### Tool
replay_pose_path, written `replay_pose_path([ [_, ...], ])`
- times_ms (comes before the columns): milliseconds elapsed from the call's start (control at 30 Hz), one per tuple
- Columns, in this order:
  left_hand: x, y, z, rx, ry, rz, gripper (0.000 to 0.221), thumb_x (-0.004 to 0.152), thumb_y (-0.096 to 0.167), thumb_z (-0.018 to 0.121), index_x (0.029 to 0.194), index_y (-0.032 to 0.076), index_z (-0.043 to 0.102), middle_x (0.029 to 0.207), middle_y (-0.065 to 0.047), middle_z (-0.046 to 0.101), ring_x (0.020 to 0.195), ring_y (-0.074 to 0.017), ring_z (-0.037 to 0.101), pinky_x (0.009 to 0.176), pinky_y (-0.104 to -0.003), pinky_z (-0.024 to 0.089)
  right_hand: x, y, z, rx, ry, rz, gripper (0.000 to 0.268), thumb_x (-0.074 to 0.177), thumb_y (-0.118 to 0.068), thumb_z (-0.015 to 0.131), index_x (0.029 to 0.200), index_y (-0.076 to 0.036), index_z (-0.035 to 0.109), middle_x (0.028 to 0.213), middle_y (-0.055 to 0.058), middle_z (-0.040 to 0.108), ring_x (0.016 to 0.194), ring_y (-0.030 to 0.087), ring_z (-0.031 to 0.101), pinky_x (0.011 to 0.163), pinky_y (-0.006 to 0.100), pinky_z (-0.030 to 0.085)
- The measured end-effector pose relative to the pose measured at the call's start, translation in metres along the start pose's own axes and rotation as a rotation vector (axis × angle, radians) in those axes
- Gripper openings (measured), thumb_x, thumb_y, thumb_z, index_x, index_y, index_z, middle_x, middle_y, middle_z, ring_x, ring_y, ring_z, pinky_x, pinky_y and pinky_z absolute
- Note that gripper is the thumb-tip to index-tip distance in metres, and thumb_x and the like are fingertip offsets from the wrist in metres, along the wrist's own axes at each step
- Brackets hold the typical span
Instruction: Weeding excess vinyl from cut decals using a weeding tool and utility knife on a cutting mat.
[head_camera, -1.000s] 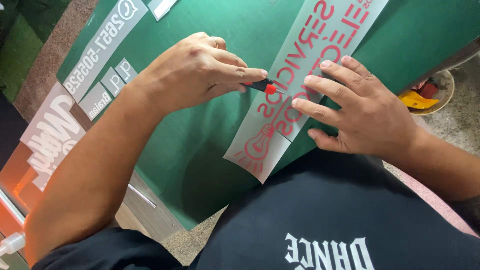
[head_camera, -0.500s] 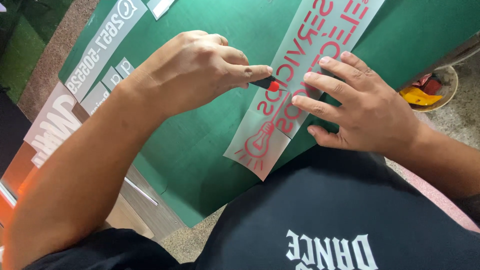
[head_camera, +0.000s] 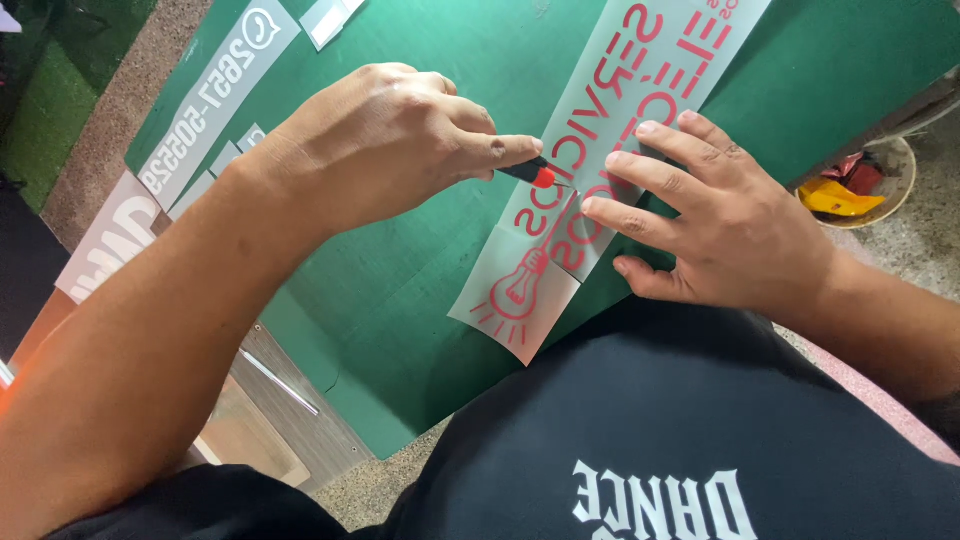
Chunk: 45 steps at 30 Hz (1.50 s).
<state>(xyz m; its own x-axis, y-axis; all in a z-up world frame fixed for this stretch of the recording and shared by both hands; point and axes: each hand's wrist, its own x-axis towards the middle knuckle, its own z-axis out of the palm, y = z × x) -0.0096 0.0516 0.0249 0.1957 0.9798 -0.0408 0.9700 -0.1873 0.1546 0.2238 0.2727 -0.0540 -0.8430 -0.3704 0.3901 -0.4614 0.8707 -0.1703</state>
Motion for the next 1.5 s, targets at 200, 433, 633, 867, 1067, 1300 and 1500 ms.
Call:
replay_pose_path([
  [200,0.001,0.0,-0.002,-0.01,-0.011,-0.007,0.04,0.098,0.013,0.069,0.137,0.025,0.072,0.079,0.004,0.064,0.061,-0.0273,0.058,0.052,-0.043,0.049,0.001,0.0,0.0,-0.024,0.012,-0.011,0.041,0.093,-0.045,0.067,0.128,-0.023,0.073,0.134,0.011,0.063,0.129,0.036,0.061,0.117,0.055,0.049],
  [433,-0.001,-0.003,0.0,-0.003,-0.031,-0.01,0.043,0.096,0.013,0.069,0.138,0.026,0.071,0.077,0.004,0.062,0.059,-0.0274,0.058,0.049,-0.043,0.048,-0.001,0.0,0.001,-0.026,0.003,0.0,0.045,0.091,-0.046,0.068,0.13,-0.025,0.072,0.135,0.01,0.063,0.13,0.035,0.06,0.118,0.054,0.047],
  [633,-0.005,0.001,-0.005,0.14,-0.003,0.011,0.048,0.094,0.013,0.07,0.139,0.029,0.069,0.081,0.008,0.063,0.066,-0.0243,0.06,0.057,-0.04,0.05,0.0,0.0,0.001,-0.022,0.016,-0.007,0.043,0.092,-0.045,0.069,0.129,-0.024,0.073,0.135,0.01,0.063,0.13,0.036,0.06,0.117,0.055,0.048],
  [867,-0.054,0.077,-0.04,-0.226,0.468,-0.498,0.022,0.108,0.008,0.055,0.126,-0.004,0.061,0.103,-0.017,0.056,0.096,-0.0355,0.05,0.08,-0.047,0.042,0.001,-0.002,-0.004,-0.028,-0.009,0.002,0.043,0.093,-0.044,0.067,0.131,-0.024,0.072,0.138,0.012,0.063,0.133,0.037,0.059,0.12,0.054,0.045],
  [1067,-0.066,0.208,0.059,-0.462,0.567,-1.122,0.027,0.088,0.029,0.081,0.093,0.013,0.06,0.104,-0.003,0.07,0.085,-0.0232,0.061,0.084,-0.037,0.046,0.012,-0.002,-0.018,0.002,-0.012,-0.04,0.043,0.092,-0.045,0.07,0.127,-0.02,0.071,0.132,0.014,0.062,0.123,0.035,0.06,0.114,0.055,0.048],
  [1300,-0.039,0.231,0.099,-0.245,0.72,-1.427,0.036,0.091,0.038,0.076,0.102,0.008,0.06,0.089,-0.004,0.066,0.082,-0.0291,0.063,0.083,-0.041,0.047,0.053,0.036,-0.021,-0.003,-0.025,-0.242,0.03,0.101,-0.025,0.07,0.131,-0.02,0.072,0.135,0.011,0.067,0.128,0.034,0.066,0.117,0.049,0.052],
  [1500,-0.027,0.229,0.093,-0.573,0.579,-1.73,0.03,0.088,0.031,0.073,0.094,0.014,0.049,0.078,-0.001,0.061,0.081,-0.0287,0.055,0.06,-0.045,0.044,0.065,0.053,-0.011,0.037,-0.069,-0.386,0.029,0.097,-0.019,0.074,0.126,-0.024,0.075,0.13,0.011,0.067,0.118,0.03,0.067,0.112,0.046,0.052],
])
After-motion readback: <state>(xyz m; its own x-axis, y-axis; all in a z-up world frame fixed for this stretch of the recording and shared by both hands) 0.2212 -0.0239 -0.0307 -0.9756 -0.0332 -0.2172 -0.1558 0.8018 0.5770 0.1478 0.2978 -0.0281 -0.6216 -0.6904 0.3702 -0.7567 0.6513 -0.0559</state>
